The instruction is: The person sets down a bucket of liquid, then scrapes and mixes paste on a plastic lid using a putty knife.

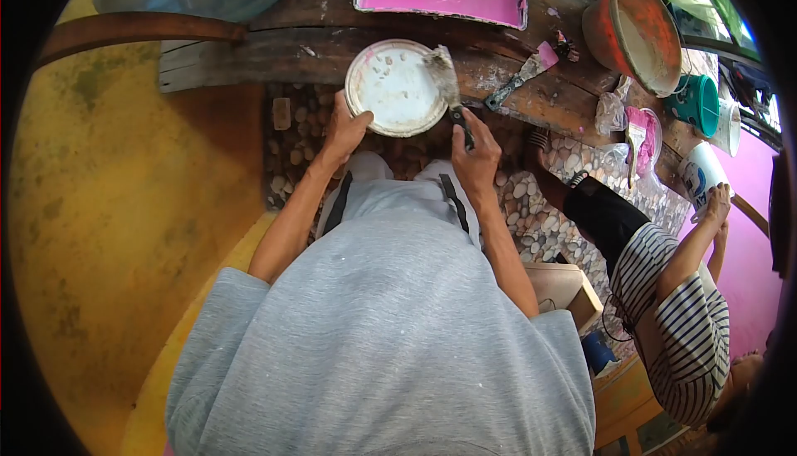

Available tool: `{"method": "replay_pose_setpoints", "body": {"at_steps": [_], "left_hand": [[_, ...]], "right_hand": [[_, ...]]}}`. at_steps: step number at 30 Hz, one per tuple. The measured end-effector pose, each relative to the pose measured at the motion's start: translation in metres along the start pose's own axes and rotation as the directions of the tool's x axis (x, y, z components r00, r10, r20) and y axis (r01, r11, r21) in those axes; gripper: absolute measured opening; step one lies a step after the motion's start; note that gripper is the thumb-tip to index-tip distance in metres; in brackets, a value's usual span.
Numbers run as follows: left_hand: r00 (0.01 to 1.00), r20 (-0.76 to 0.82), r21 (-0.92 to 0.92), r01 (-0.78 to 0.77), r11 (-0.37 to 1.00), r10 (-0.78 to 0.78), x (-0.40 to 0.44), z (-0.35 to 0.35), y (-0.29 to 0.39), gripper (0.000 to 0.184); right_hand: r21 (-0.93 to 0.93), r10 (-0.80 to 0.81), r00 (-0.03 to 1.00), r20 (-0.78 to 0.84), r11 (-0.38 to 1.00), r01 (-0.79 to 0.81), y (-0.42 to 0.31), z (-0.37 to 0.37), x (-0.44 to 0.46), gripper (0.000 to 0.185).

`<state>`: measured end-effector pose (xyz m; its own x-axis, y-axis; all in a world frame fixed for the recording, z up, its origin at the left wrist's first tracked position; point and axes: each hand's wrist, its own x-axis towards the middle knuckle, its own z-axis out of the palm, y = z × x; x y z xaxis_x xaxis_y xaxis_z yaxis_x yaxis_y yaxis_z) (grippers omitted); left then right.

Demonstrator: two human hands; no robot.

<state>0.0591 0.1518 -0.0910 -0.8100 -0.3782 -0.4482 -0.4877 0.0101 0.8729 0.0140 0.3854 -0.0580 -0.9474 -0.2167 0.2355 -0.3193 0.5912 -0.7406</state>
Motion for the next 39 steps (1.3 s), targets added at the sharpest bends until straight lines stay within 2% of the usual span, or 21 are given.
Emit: {"method": "replay_pose_setpoints", "body": {"at_steps": [3,6,9,17,19,25,30,33,35,39], "left_hand": [[1.000,-0.010,0.001,0.016,1.000,-0.016,0.004,-0.003,0.002,0.051],[0.999,-0.001,0.023,0.042,0.999,-0.042,0.005,-0.001,0.001,0.050],[0.999,-0.006,-0.041,0.050,0.998,-0.051,0.004,0.003,-0.003,0.048],[1.000,-0.027,0.059,0.005,0.998,-0.003,0.009,0.000,-0.012,0.046],[1.000,-0.027,0.058,0.018,0.998,-0.017,0.007,0.002,-0.005,0.044],[0.996,0.011,0.015,0.083,0.996,-0.083,0.003,0.006,-0.012,0.039],[0.994,0.025,0.092,0.104,0.990,-0.107,0.006,-0.004,-0.003,0.040],[0.998,0.030,0.077,0.055,0.996,-0.057,0.009,-0.011,-0.003,0.041],[0.999,0.020,0.162,-0.038,0.986,0.035,0.008,-0.014,-0.005,0.042],[0.995,0.067,0.166,0.062,0.984,-0.074,0.005,-0.016,0.008,0.041]], "right_hand": [[-0.069,0.099,0.995,0.003,0.993,-0.099,0.000,-0.018,-0.011,0.032],[-0.116,0.097,0.995,0.015,0.989,-0.095,0.003,-0.030,-0.019,0.031],[-0.145,0.105,0.993,0.044,0.985,-0.098,0.005,-0.034,-0.023,0.032],[-0.139,0.065,0.997,0.044,0.989,-0.058,0.002,-0.025,-0.026,0.035],[-0.175,0.103,0.993,0.064,0.980,-0.090,0.001,-0.021,-0.030,0.034],[-0.298,0.086,0.995,0.042,0.952,-0.070,-0.007,0.008,-0.018,0.033],[-0.242,0.099,0.990,0.098,0.968,-0.073,-0.006,0.029,0.006,0.033],[-0.251,0.073,0.991,0.116,0.967,-0.042,-0.005,0.022,0.005,0.033],[-0.254,0.058,0.992,0.114,0.967,-0.027,-0.001,0.015,0.002,0.033],[-0.224,-0.003,0.990,0.144,0.974,0.036,-0.002,0.029,0.011,0.034]]}}
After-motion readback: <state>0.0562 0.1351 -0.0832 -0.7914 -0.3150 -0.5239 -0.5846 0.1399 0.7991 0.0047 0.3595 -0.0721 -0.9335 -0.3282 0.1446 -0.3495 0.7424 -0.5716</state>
